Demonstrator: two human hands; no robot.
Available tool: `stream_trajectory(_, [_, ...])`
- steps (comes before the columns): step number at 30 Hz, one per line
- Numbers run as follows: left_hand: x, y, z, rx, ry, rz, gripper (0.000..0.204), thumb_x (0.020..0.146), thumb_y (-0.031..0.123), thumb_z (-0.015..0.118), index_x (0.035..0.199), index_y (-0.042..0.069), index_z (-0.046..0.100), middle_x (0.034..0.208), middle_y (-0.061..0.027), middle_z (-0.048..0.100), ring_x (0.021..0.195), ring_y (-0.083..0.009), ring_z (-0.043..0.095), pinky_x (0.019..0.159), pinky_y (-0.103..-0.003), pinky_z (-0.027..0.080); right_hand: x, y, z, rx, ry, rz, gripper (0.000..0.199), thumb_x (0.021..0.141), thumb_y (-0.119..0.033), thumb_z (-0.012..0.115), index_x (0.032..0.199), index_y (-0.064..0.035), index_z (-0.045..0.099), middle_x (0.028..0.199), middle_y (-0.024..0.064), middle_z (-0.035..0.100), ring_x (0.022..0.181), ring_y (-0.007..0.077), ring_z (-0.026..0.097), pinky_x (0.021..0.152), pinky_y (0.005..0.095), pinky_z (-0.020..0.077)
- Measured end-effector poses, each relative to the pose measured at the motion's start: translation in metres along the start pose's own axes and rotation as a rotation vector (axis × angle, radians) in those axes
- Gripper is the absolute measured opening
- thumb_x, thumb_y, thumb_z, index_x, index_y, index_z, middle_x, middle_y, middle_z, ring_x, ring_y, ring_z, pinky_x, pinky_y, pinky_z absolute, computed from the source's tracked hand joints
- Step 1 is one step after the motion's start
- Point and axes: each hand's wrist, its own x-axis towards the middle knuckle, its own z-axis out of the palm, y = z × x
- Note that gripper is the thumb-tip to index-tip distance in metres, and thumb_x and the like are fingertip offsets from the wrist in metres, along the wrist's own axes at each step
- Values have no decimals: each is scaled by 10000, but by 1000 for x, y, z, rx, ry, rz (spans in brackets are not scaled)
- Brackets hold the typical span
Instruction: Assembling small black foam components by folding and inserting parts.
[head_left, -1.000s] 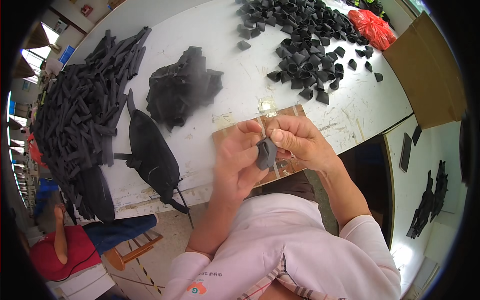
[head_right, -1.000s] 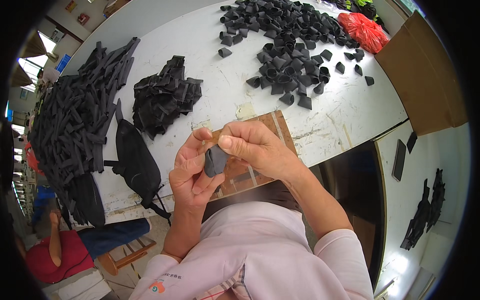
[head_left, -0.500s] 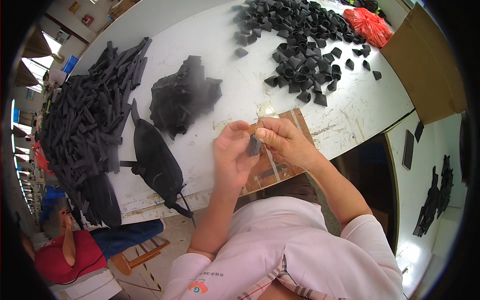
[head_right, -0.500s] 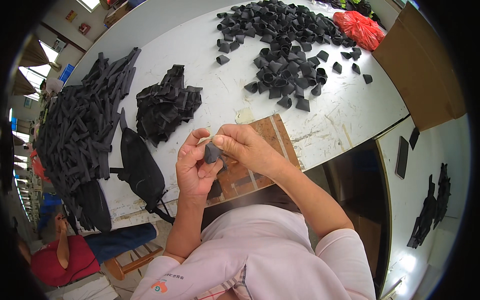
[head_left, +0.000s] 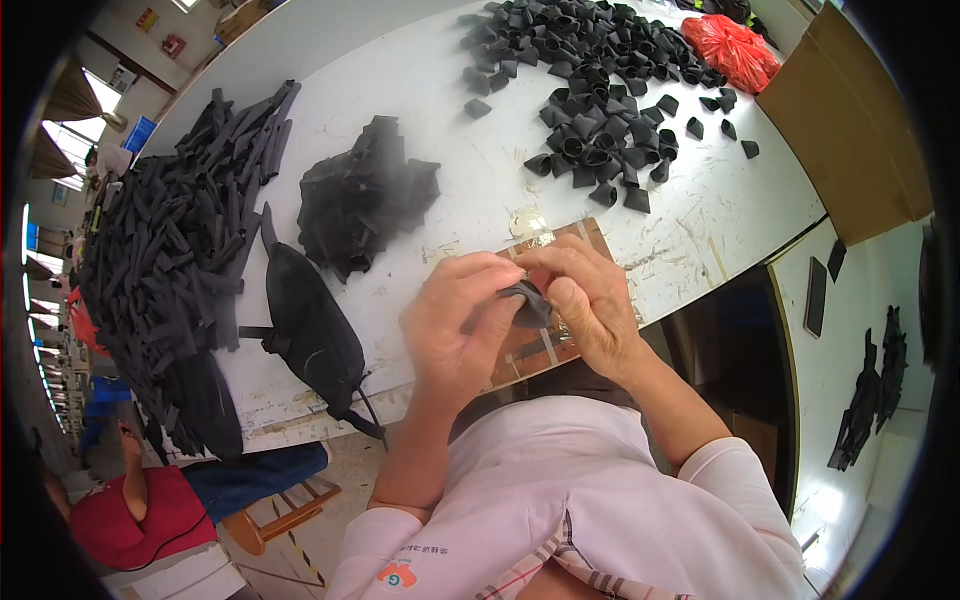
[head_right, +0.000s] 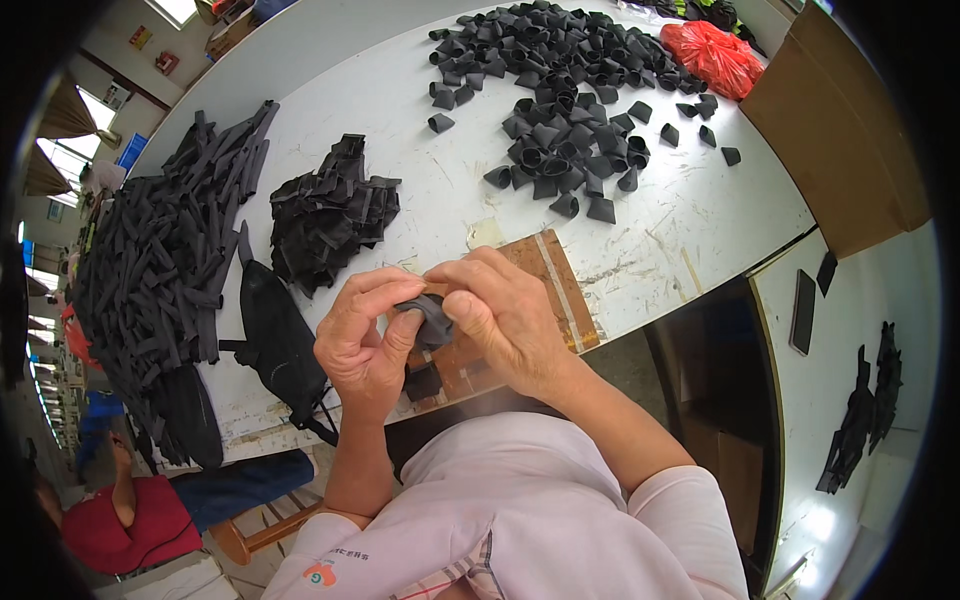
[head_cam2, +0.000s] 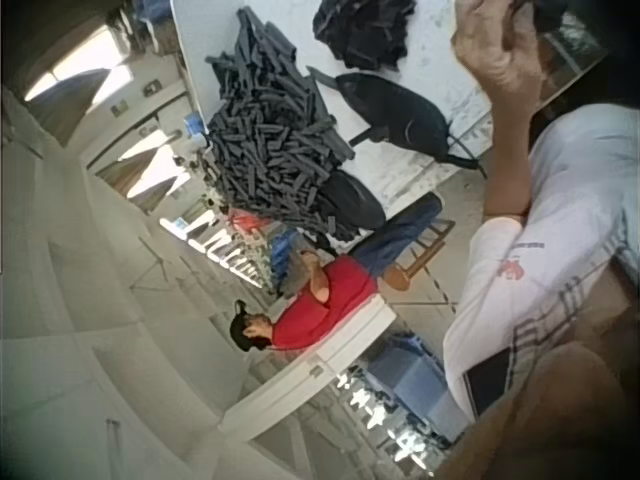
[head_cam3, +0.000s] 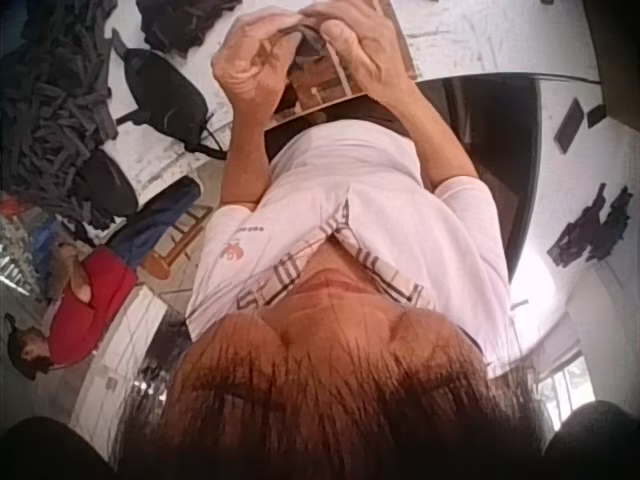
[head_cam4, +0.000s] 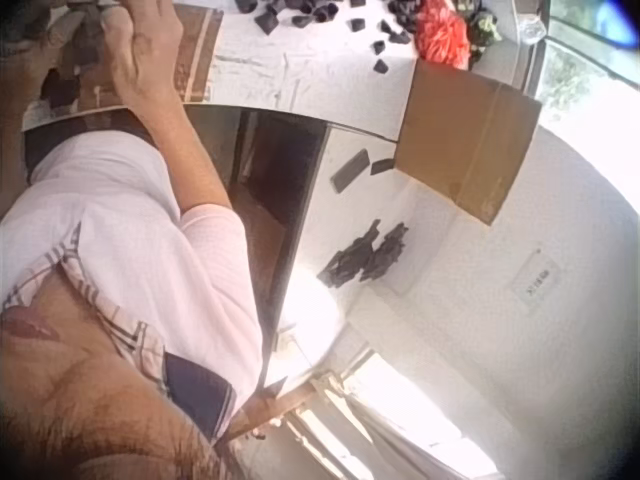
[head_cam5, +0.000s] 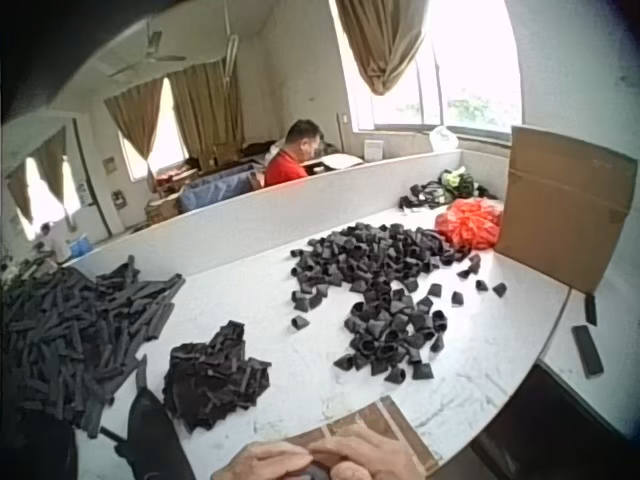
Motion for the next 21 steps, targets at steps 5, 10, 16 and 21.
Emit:
stream_trajectory(5, [-8, -5, -6, -312, 149, -219, 155, 748, -71, 541, 890, -32, 591, 914, -105, 591, 811, -146, 559, 707, -254, 457, 4, -12, 5, -135, 13, -133, 377, 731, -337, 659, 919, -21, 579, 750, 87, 534, 579, 199, 535, 483, 290, 436])
stream_trajectory(10, [-15, -12, -11, -604, 266, -365, 116, 802, 8, 578, 902, -49, 574, 921, -150, 572, 839, -190, 544, 793, -305, 437, 7, -9, 4, -366, 4, -294, 289, 704, -102, 683, 957, -1, 587, 728, 88, 559, 582, 189, 527, 493, 256, 416])
stream_trajectory(16, [-12, -8, -10, -366, 192, -303, 98, 782, -17, 591, 879, -29, 592, 865, -107, 592, 775, -144, 547, 706, -251, 441, 10, -25, 3, -139, -61, -80, 324, 698, -118, 659, 985, 9, 580, 706, 75, 554, 592, 168, 527, 509, 251, 426])
stream_trajectory(21, [-2, 6, -4, -50, 276, -111, 115, 760, -33, 616, 872, -10, 603, 836, -91, 601, 704, -140, 554, 601, -225, 443, 13, -23, -13, 131, -120, 102, 319, 657, -60, 653, 960, 9, 584, 750, 79, 553, 642, 154, 548, 556, 250, 453])
